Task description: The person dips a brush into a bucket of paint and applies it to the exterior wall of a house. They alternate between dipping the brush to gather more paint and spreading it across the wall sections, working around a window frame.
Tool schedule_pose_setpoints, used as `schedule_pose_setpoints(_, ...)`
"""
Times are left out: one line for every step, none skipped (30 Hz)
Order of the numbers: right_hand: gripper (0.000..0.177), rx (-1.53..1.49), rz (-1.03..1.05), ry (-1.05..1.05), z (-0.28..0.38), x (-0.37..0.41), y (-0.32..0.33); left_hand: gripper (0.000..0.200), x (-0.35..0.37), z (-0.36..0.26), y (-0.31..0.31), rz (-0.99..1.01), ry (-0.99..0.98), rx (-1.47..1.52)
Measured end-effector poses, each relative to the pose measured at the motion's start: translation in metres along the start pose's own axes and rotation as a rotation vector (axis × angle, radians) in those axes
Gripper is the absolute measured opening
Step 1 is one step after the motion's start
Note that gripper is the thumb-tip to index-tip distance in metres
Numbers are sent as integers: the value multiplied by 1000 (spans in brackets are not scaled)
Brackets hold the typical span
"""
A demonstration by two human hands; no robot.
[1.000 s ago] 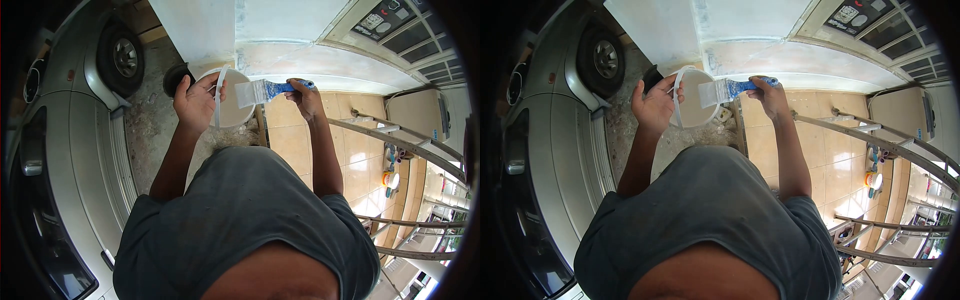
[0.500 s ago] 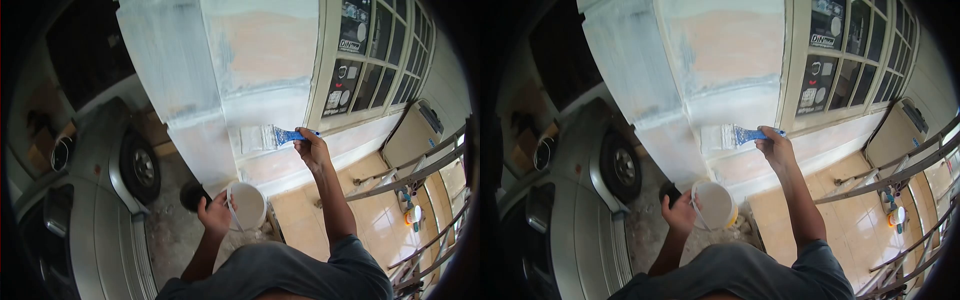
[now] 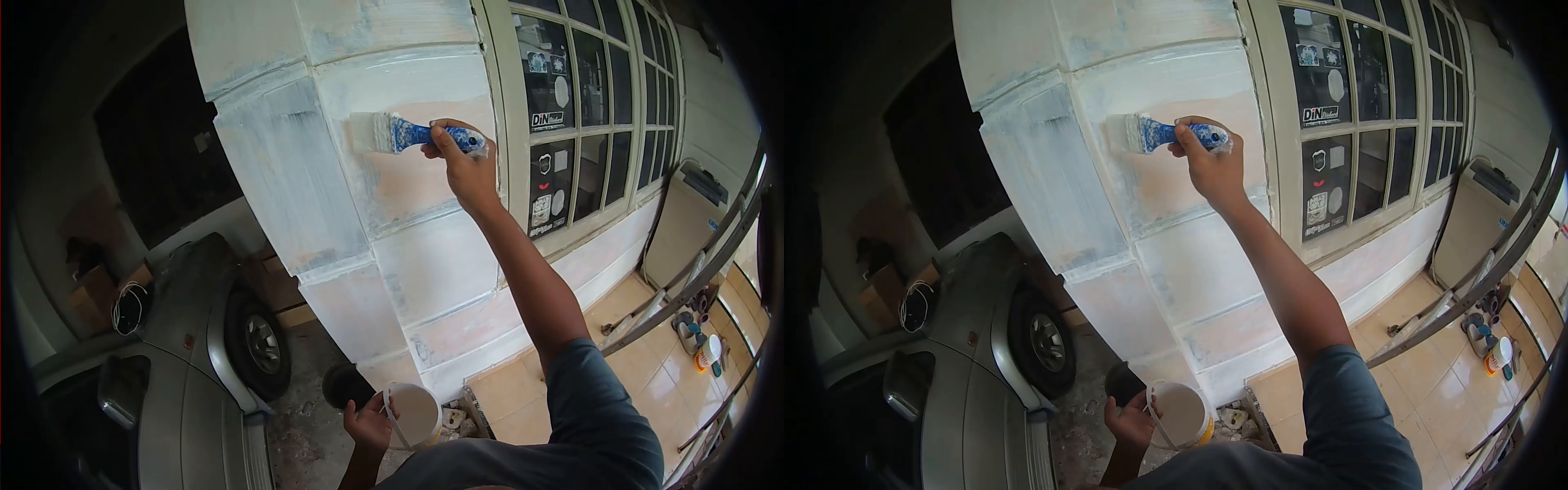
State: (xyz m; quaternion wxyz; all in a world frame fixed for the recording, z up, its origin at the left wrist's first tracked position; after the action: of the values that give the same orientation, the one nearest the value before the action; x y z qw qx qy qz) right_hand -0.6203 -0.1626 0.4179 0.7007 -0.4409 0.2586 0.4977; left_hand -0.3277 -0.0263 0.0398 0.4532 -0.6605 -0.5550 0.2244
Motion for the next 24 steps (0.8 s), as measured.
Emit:
schedule_pose_setpoints(20,5,26,16,0,2,-7,88,2,1,3,-14,9,2)
schedule_pose_setpoints(18,10,46,21,-5,3,-13,88,3,1,5,-18,7,-1)
schedule_pose_setpoints(20,91,73,52,-8,5,-17,89,4,2,6,-22,5,-3)
schedule_pose_setpoints(22,171,100,83,-9,7,-19,89,4,2,6,-26,3,-6)
schedule_pose_setpoints(20,243,91,157,-5,10,-19,89,4,1,6,-38,-6,-8)
schedule_pose_setpoints(20,297,58,217,-4,10,-14,89,6,0,7,-52,-15,-7)
schedule_pose_setpoints(19,351,28,278,-4,8,-5,89,7,0,7,-66,-24,-4)
schedule_pose_setpoints(18,406,0,338,-4,5,5,89,9,-1,6,-57,-34,-10)
schedule_pose_setpoints(17,408,-40,296,-6,0,19,88,12,-3,4,-50,-43,-16)
schedule_pose_setpoints(16,412,-81,290,-8,-5,34,88,14,-5,3,-43,-51,-23)
schedule_pose_setpoints(12,345,-146,306,-9,-11,49,88,15,-7,3,-48,-57,-33)
schedule_pose_setpoints(13,344,-173,274,-5,-14,63,88,16,-9,3,-53,-61,-44)
schedule_pose_setpoints(13,347,-192,259,-5,-18,76,87,17,-9,3,-56,-64,-55)
schedule_pose_setpoints(14,350,-213,246,-3,-21,86,87,17,-9,3,-61,-71,-54)
schedule_pose_setpoints(14,384,-216,254,-1,-22,94,88,17,-8,3,-66,-75,-53)
schedule_pose_setpoints(14,419,-220,263,1,-24,101,88,16,-7,3,-69,-79,-54)
schedule_pose_setpoints(14,455,-224,271,3,-24,108,88,15,-6,1,-67,-77,-54)
schedule_pose_setpoints(14,510,-246,288,6,-25,116,88,15,-6,-1,-64,-77,-55)
schedule_pose_setpoints(14,564,-268,305,8,-26,124,89,14,-6,-2,-61,-78,-57)
schedule_pose_setpoints(14,616,-289,321,10,-26,129,89,14,-6,-1,-52,-70,-58)
schedule_pose_setpoints(13,546,-330,294,12,-25,135,89,14,-6,0,-42,-64,-58)
schedule_pose_setpoints(13,541,-354,341,16,-25,138,89,11,-7,1,-28,-61,-57)
schedule_pose_setpoints(13,536,-376,388,20,-24,141,90,11,-8,0,-43,-66,-62)
schedule_pose_setpoints(14,533,-397,432,23,-23,143,90,12,-8,-2,-59,-69,-67)
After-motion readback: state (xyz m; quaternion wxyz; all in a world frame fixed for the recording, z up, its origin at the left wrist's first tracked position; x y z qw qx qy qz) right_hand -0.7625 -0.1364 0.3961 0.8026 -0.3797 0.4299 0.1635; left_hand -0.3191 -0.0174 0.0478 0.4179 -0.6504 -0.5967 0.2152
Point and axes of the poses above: each hand's wrist, its own x-axis away from the middle knuckle, its own y-axis out of the back of the hand, z = x × y, the point moved 4 cm from there along -x, towards the middle knuckle
